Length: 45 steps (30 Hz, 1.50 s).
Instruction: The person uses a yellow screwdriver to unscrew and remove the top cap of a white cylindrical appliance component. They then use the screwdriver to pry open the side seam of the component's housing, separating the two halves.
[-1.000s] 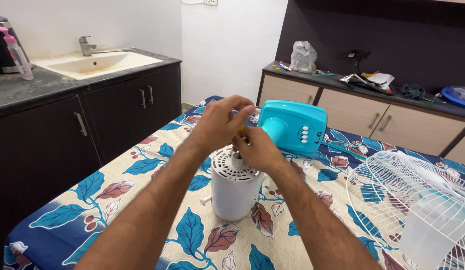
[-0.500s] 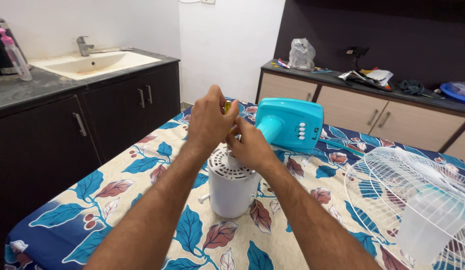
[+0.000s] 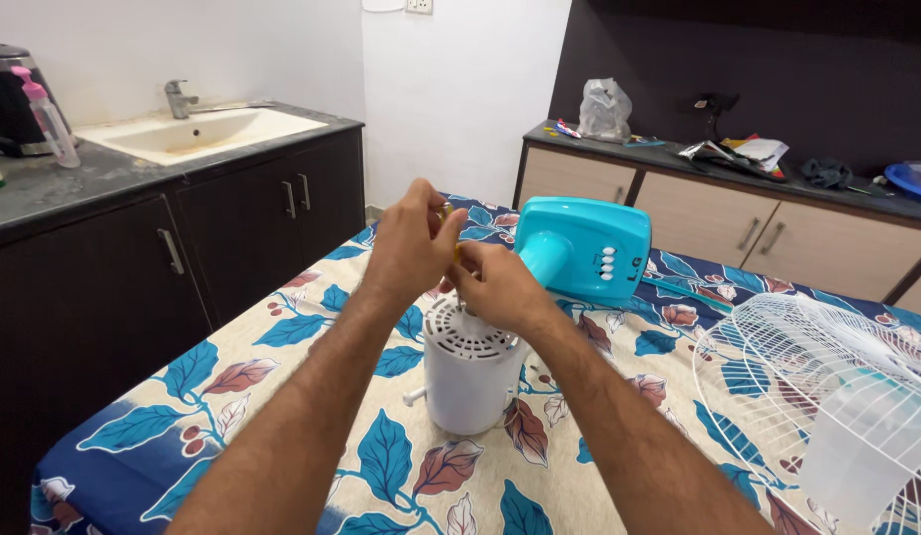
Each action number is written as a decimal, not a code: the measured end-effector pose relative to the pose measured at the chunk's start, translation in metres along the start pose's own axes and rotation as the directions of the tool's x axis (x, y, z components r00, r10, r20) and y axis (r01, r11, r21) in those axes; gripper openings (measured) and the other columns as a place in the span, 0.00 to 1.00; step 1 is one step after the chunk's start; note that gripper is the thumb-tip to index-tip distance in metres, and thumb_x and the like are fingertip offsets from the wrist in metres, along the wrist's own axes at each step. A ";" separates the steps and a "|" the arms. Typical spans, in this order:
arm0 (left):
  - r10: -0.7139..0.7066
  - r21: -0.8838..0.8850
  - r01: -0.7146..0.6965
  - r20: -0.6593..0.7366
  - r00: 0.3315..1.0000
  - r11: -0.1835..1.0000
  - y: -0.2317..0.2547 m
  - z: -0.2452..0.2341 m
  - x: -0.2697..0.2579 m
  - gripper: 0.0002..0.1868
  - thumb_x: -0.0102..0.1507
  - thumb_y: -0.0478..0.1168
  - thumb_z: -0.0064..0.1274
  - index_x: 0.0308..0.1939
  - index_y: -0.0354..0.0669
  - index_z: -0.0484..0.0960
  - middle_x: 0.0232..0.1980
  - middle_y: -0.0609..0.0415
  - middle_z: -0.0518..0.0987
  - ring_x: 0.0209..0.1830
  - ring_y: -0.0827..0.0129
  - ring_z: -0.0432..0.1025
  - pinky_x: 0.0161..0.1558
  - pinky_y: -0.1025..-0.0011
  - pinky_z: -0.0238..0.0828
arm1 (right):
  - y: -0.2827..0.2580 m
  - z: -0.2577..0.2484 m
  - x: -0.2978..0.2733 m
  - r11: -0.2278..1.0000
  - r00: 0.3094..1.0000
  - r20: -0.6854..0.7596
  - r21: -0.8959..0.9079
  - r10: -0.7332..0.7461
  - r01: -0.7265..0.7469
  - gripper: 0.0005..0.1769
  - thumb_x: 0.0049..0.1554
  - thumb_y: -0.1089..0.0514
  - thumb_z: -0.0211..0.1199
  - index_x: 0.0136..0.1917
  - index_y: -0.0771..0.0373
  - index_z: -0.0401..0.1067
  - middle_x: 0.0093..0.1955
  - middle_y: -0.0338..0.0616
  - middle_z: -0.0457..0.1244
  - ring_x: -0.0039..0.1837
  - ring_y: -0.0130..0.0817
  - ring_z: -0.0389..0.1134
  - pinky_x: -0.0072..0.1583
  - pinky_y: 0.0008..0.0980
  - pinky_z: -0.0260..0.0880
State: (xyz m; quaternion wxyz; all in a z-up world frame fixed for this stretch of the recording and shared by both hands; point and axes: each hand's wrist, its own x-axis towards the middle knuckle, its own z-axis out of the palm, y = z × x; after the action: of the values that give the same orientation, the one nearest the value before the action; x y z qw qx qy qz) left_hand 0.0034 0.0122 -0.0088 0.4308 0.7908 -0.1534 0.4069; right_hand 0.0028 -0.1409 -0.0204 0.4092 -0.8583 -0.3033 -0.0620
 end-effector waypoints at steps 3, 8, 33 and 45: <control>-0.032 0.157 0.043 -0.077 0.997 0.987 0.010 0.000 -0.003 0.19 0.61 0.46 0.66 0.37 0.34 0.76 0.29 0.44 0.81 0.29 0.55 0.80 0.33 0.59 0.75 | -0.004 0.006 -0.003 0.998 0.990 -0.141 0.060 0.006 0.002 0.19 0.62 0.54 0.58 0.63 0.64 0.66 0.41 0.45 0.73 0.44 0.29 0.76 0.47 0.29 0.73; -0.051 0.026 0.050 0.018 0.999 0.998 0.019 -0.004 -0.010 0.19 0.63 0.46 0.63 0.46 0.34 0.76 0.32 0.47 0.81 0.28 0.59 0.79 0.30 0.61 0.74 | 0.004 0.002 -0.001 0.992 0.995 -0.100 0.123 -0.002 0.014 0.13 0.65 0.55 0.55 0.56 0.66 0.72 0.43 0.45 0.73 0.44 0.29 0.74 0.45 0.31 0.74; -0.083 -0.289 0.269 0.523 0.848 0.919 -0.057 0.009 -0.072 0.63 0.51 0.59 0.73 0.80 0.38 0.54 0.67 0.33 0.68 0.65 0.50 0.69 0.61 0.59 0.65 | 0.037 -0.009 0.008 0.982 0.993 -0.006 0.148 -0.117 0.117 0.17 0.63 0.49 0.61 0.52 0.67 0.77 0.41 0.40 0.71 0.40 0.21 0.74 0.39 0.26 0.76; -0.291 0.035 0.295 0.308 0.906 0.955 0.027 0.020 -0.110 0.61 0.43 0.71 0.69 0.67 0.30 0.69 0.59 0.35 0.76 0.58 0.52 0.77 0.55 0.59 0.79 | 0.015 -0.036 -0.029 0.975 0.987 -0.132 0.190 -0.091 0.116 0.35 0.61 0.63 0.60 0.76 0.59 0.50 0.48 0.51 0.66 0.42 0.35 0.75 0.39 0.33 0.77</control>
State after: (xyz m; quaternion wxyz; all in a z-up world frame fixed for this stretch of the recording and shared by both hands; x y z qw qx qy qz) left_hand -0.0708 -0.0317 -0.0853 0.4625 0.8560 -0.1013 0.2076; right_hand -0.0072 -0.1881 -0.0171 0.5061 -0.7913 -0.3266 -0.1055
